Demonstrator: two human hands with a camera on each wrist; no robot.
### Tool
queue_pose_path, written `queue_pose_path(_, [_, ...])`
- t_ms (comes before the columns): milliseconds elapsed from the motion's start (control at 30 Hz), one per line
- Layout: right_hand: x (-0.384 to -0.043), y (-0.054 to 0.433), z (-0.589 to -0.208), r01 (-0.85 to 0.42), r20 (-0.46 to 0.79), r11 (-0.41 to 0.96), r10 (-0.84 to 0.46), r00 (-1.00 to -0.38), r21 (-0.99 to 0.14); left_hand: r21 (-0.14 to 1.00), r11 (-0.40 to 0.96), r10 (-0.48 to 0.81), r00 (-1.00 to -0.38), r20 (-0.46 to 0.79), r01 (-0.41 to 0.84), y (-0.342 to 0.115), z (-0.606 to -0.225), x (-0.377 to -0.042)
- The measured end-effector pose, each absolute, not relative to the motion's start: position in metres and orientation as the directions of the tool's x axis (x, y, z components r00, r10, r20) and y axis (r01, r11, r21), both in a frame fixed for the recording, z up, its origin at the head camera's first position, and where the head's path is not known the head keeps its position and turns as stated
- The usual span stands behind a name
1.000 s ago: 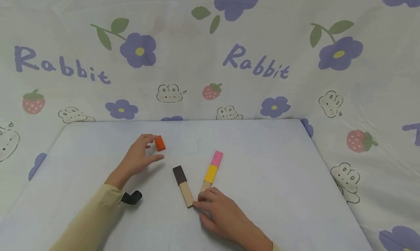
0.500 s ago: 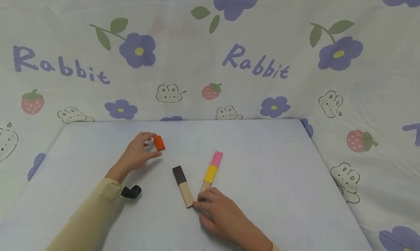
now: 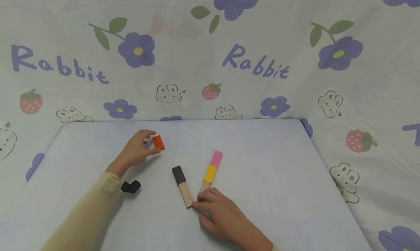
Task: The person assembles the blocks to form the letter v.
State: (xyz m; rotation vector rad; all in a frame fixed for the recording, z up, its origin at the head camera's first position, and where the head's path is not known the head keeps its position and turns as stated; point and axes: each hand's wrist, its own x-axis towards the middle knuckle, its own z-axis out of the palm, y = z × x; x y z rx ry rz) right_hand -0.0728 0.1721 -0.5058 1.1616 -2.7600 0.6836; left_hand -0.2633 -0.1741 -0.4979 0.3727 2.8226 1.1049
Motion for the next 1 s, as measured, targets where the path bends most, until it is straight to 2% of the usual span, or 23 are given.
queue_pose_path(367, [-0.0726,0.1723,-0.5064,-0.696,0.238,0.607,-0.663,-0.71,-0.384,0.685,0.707,0.263,-0.964,-0.023,0.177,-0.1722,-0.5025,-0.2672])
queue_pose_path(1000, [-0.0732,0.1731,-0.5079,-0.695,0.239,0.606,-0.662,-0.71,-0.386,0.67,0.713,0.281,-0.96,-0.001,0.208,-0.1701,-0.5065,-0.2707])
